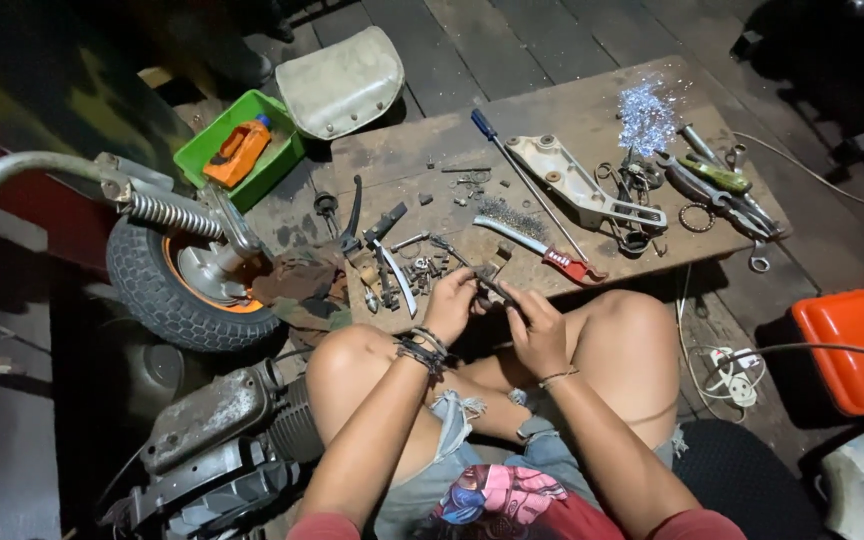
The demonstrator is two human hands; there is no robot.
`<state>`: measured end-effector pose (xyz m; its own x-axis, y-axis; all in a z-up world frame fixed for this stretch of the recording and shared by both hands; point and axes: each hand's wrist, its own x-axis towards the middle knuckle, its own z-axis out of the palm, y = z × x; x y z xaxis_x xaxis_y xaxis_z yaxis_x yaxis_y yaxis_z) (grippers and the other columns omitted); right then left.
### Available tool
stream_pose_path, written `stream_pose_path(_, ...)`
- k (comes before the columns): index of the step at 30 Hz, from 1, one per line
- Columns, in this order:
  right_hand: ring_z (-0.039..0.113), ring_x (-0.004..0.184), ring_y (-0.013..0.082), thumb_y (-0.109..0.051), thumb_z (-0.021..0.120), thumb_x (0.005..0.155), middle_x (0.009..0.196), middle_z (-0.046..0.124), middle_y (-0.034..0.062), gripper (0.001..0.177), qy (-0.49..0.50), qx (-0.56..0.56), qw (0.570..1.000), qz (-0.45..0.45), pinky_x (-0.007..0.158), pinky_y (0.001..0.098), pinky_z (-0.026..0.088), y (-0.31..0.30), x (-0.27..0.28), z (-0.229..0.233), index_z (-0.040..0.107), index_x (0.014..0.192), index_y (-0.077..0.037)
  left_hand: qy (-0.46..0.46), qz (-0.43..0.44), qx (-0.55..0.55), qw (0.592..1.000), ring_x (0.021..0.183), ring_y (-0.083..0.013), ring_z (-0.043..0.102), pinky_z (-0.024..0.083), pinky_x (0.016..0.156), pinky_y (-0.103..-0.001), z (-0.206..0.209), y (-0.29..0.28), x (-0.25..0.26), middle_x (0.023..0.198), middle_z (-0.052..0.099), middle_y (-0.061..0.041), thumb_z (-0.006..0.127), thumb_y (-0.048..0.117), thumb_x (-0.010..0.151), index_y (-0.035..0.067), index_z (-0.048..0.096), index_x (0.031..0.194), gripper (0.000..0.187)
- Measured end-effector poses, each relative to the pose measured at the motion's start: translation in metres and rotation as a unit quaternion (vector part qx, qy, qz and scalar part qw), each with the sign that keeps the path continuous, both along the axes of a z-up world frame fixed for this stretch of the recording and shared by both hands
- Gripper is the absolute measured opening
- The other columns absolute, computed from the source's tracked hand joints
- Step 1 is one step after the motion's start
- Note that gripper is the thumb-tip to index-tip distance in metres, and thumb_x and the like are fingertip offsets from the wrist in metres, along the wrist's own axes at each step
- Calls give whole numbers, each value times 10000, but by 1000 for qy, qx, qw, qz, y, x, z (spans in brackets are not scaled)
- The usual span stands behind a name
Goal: The person sits cross-legged on the floor and uses a wire brush to scrub a small metal part held in their left hand. They repeatedly brush the surface of the part to remove rust or debris, occasionally rotating it to access different sides.
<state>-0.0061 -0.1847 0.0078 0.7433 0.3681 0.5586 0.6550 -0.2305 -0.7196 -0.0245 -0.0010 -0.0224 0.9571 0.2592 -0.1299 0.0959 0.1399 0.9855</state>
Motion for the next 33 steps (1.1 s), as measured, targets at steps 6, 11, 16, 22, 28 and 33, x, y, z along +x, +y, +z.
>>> stream_pose_path(6, 708, 817, 365, 1, 639, 899, 850, 696, 119, 390, 5, -1, 1000, 4, 729, 434, 583, 1, -2, -2, 748, 1258, -106, 9, -28, 24, 999, 557, -187, 692, 543, 506, -240, -1, -15, -2, 674, 701, -157, 483, 15, 969, 19, 694, 1019, 217)
stream_pose_path(11, 712, 810, 368, -13, 666, 897, 840, 700, 125, 362, 1, -11, 1000, -10, 719, 442, 586, -2, -2, -2, 757, 1233, -114, 1, -8, -11, 1000, 576, -171, 690, 541, 528, -230, -7, -2, -1, 710, 687, -145, 442, 32, 973, 18, 665, 1104, 259)
stream_pose_path(16, 712, 833, 359, -7, 654, 898, 859, 706, 116, 382, 9, -3, 1000, 4, 744, 441, 586, 2, -4, -2, 750, 1249, -121, 13, -33, 28, 999, 545, -194, 682, 534, 492, -250, -5, -12, -3, 652, 689, -156, 456, 21, 984, 10, 690, 1014, 236)
stream_pose_path(22, 713, 841, 369, 0, 656, 897, 880, 709, 124, 375, 1, -14, 1000, -8, 745, 440, 587, -2, 0, -5, 743, 1249, -98, 9, -17, -7, 1000, 559, -163, 682, 527, 507, -223, -4, -10, -1, 663, 660, -124, 434, 31, 992, 17, 654, 1083, 239)
stream_pose_path(28, 705, 831, 353, 6, 639, 899, 855, 699, 118, 405, 10, -11, 1000, 3, 736, 435, 583, 0, -2, -11, 739, 1273, -113, 31, -51, 45, 997, 535, -189, 680, 529, 490, -242, -10, -12, -3, 624, 680, -155, 479, 49, 989, 22, 694, 936, 222)
stream_pose_path(33, 715, 858, 359, 11, 648, 901, 898, 717, 129, 390, 4, -19, 1000, -8, 753, 437, 589, -2, 0, -6, 741, 1262, -104, 12, -7, -6, 1000, 557, -164, 680, 526, 522, -218, 19, -4, -4, 663, 646, -112, 441, 52, 982, 10, 648, 1043, 220)
